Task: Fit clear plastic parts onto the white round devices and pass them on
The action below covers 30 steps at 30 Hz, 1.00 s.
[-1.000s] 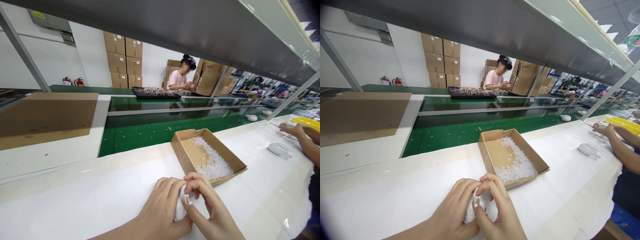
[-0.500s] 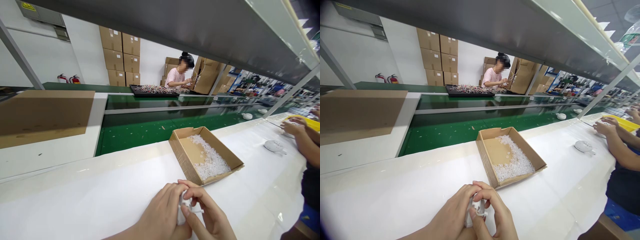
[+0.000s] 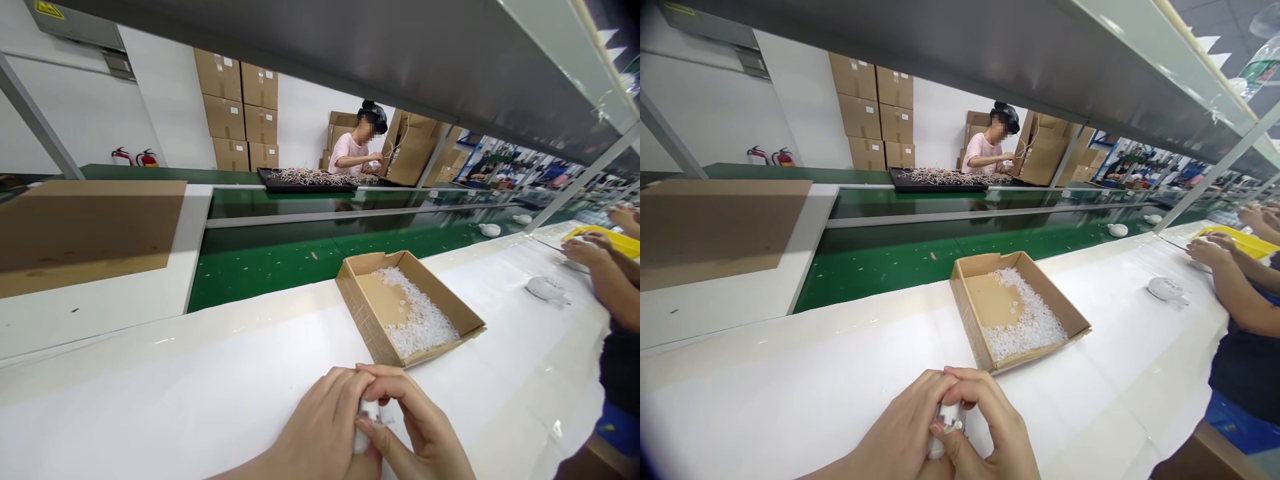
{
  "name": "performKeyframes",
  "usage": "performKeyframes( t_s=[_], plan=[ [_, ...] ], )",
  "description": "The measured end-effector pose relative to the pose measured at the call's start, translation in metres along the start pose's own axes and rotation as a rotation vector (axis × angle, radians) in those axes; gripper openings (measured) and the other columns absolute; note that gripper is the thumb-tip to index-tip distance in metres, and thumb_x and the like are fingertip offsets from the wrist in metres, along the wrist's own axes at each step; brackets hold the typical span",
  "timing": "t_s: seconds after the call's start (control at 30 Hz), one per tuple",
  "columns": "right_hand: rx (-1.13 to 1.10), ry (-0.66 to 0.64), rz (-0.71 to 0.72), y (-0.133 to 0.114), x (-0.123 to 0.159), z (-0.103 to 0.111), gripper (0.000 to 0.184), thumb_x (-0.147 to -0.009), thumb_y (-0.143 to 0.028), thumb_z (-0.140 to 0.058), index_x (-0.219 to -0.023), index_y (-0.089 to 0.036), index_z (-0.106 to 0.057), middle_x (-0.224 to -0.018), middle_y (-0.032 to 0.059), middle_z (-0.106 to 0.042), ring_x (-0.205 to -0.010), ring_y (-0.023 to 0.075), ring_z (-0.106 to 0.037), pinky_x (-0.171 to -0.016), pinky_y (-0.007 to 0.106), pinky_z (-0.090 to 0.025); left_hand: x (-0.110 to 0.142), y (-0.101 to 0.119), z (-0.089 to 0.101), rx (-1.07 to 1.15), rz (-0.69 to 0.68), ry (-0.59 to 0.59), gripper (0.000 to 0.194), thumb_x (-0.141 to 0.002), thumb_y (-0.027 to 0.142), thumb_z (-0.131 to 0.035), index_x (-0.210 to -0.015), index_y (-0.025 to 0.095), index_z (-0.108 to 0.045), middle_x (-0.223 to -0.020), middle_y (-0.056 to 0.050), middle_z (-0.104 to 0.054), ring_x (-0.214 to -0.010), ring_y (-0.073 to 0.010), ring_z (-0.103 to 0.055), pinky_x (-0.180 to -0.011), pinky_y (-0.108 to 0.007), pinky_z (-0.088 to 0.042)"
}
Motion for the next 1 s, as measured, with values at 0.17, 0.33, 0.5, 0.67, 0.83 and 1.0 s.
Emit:
performKeyframes(
  t_s=[0.17,0.33,0.5,0.67,0.83,1.0],
  plan=[
    [-0.041,-0.08,-0.003,-0.013,-0.01,0.008,0.012,-0.081,-0.021,-0.074,-0.089,-0.029,-0.07,-0.095,0.001,-0.073,-0.084,0.0148,-0.069,-0.072,0.019,-0.057,0.0,0.0,0.002,0.006,-0.048,-0.083,0.05,-0.064,0.002,-0.047,-0.11,0.022,-0.041,-0.101,-0.008,-0.066,-0.09,-0.0264,-0.062,-0.072,-0.039,-0.058],
    [0.035,-0.061,0.051,-0.009,-0.002,0.011,0.022,-0.08,-0.012,-0.071,-0.094,-0.028,-0.07,-0.102,0.0029,-0.074,-0.097,0.0183,-0.072,-0.081,0.022,-0.059,0.002,-0.006,0.002,0.096,-0.047,-0.075,0.064,-0.063,0.001,-0.052,-0.121,0.024,-0.037,-0.108,-0.007,-0.063,-0.094,-0.0253,-0.061,-0.079,-0.04,-0.058],
    [0.14,-0.039,0.097,-0.002,0.011,0.011,0.047,-0.08,-0.01,-0.066,-0.121,-0.031,-0.063,-0.132,0.0076,-0.062,-0.115,0.0217,-0.065,-0.084,0.022,-0.059,0.002,-0.007,0.006,0.258,-0.169,-0.007,0.077,-0.085,0.007,-0.061,-0.143,0.032,-0.017,-0.117,-0.008,-0.061,-0.107,-0.0243,-0.056,-0.093,-0.044,-0.053],
    [0.061,-0.103,0.187,-0.009,0.009,0.012,0.045,-0.081,-0.005,-0.065,-0.116,-0.032,-0.064,-0.106,0.0024,-0.071,-0.096,0.0159,-0.072,-0.085,0.019,-0.058,0.004,-0.009,0.007,0.293,-0.14,-0.042,0.078,-0.084,0.004,-0.061,-0.144,0.032,-0.02,-0.118,-0.009,-0.058,-0.11,-0.0254,-0.053,-0.094,-0.046,-0.053],
    [0.097,-0.106,0.232,-0.003,0.012,0.016,0.031,-0.087,-0.008,-0.063,-0.109,-0.03,-0.068,-0.103,0.0039,-0.071,-0.092,0.0161,-0.072,-0.081,0.019,-0.059,0.005,-0.008,0.006,0.281,-0.157,-0.076,0.084,-0.08,0.001,-0.064,-0.143,0.035,-0.02,-0.118,-0.008,-0.06,-0.111,-0.027,-0.052,-0.094,-0.048,-0.053],
    [0.101,-0.169,0.247,-0.011,0.008,0.019,0.047,-0.084,-0.005,-0.066,-0.124,-0.03,-0.061,-0.111,0.0036,-0.072,-0.1,0.0157,-0.071,-0.091,0.017,-0.056,0.003,-0.008,0.006,0.29,-0.17,-0.056,0.074,-0.089,0.008,-0.062,-0.144,0.034,-0.02,-0.118,-0.009,-0.06,-0.111,-0.0258,-0.053,-0.097,-0.05,-0.051]
  ],
)
Point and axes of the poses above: each hand's wrist, its own x-axis away from the middle knuckle, its own z-axis out of the back of the hand, y = z × x, the point moved 3 cm from there along -x, towards the middle knuckle
